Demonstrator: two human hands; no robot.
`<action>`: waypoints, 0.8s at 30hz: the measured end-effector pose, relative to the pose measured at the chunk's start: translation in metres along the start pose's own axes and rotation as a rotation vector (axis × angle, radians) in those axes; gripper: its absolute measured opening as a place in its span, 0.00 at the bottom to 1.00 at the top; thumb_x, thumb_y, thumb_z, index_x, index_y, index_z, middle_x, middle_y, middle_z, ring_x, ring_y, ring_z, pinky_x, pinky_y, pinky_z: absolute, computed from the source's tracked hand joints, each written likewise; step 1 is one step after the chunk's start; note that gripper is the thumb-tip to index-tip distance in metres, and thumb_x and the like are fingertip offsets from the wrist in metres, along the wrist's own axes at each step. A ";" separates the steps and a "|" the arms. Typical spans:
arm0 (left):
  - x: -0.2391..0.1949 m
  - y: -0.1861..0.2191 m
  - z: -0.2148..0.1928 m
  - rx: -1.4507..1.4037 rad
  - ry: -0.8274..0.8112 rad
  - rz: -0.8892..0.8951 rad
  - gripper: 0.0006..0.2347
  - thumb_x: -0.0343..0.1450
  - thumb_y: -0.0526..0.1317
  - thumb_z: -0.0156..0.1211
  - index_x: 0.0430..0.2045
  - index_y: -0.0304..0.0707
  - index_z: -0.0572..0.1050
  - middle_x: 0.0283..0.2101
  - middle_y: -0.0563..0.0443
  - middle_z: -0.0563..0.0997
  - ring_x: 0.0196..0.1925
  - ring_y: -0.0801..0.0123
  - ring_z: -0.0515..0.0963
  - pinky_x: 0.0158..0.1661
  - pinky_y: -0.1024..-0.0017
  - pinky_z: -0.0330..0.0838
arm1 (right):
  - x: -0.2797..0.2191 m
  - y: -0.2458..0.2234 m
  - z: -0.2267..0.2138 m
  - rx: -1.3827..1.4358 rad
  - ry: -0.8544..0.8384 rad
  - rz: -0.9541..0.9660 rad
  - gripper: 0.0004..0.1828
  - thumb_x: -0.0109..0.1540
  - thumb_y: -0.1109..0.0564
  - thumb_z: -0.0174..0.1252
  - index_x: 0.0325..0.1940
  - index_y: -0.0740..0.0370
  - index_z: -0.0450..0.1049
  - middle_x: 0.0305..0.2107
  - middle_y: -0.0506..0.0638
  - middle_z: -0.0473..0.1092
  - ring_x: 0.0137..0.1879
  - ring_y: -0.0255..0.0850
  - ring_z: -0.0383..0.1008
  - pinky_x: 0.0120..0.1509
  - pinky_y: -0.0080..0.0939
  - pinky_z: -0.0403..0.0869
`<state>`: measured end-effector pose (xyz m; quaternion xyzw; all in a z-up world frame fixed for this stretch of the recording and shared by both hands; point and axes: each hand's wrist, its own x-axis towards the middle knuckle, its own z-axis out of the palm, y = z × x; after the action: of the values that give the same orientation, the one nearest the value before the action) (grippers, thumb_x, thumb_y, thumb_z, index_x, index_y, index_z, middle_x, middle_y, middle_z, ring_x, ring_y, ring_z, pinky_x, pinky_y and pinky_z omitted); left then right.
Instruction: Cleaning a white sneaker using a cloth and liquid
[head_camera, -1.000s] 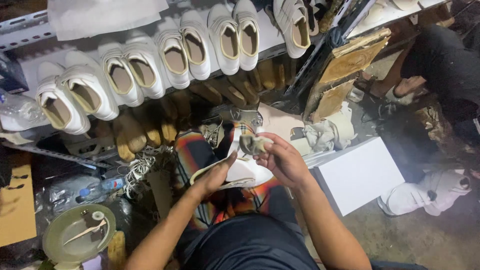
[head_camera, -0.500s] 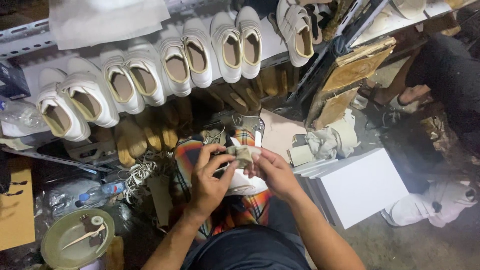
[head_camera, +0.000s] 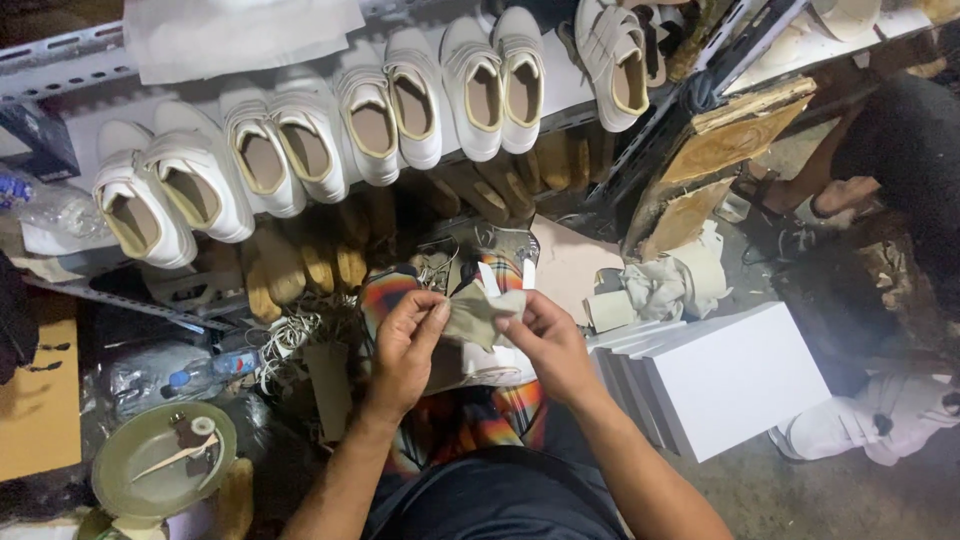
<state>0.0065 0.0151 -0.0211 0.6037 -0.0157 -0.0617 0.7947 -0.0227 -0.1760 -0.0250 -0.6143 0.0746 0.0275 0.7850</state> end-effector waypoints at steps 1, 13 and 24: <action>-0.003 0.002 0.002 -0.002 0.005 -0.003 0.05 0.75 0.37 0.56 0.38 0.33 0.75 0.29 0.55 0.77 0.33 0.79 0.74 0.37 0.77 0.70 | -0.003 -0.001 0.003 -0.002 -0.003 0.005 0.15 0.61 0.65 0.63 0.53 0.69 0.77 0.29 0.58 0.80 0.36 0.39 0.77 0.45 0.38 0.75; -0.023 -0.007 0.009 0.085 -0.147 -0.033 0.23 0.67 0.30 0.63 0.59 0.35 0.68 0.43 0.45 0.83 0.45 0.71 0.77 0.45 0.71 0.77 | -0.018 0.002 -0.012 -0.050 0.001 -0.115 0.33 0.60 0.69 0.62 0.69 0.64 0.62 0.50 0.57 0.73 0.49 0.39 0.76 0.51 0.39 0.76; -0.010 0.013 -0.013 0.274 -0.253 0.106 0.19 0.64 0.25 0.59 0.50 0.33 0.81 0.37 0.44 0.79 0.42 0.68 0.76 0.46 0.66 0.74 | -0.016 -0.015 -0.025 -0.266 -0.012 -0.181 0.05 0.63 0.63 0.63 0.35 0.70 0.78 0.38 0.59 0.75 0.48 0.44 0.76 0.56 0.47 0.74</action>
<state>-0.0014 0.0319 -0.0117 0.6921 -0.1558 -0.0923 0.6987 -0.0383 -0.2030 -0.0144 -0.7169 0.0101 -0.0303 0.6964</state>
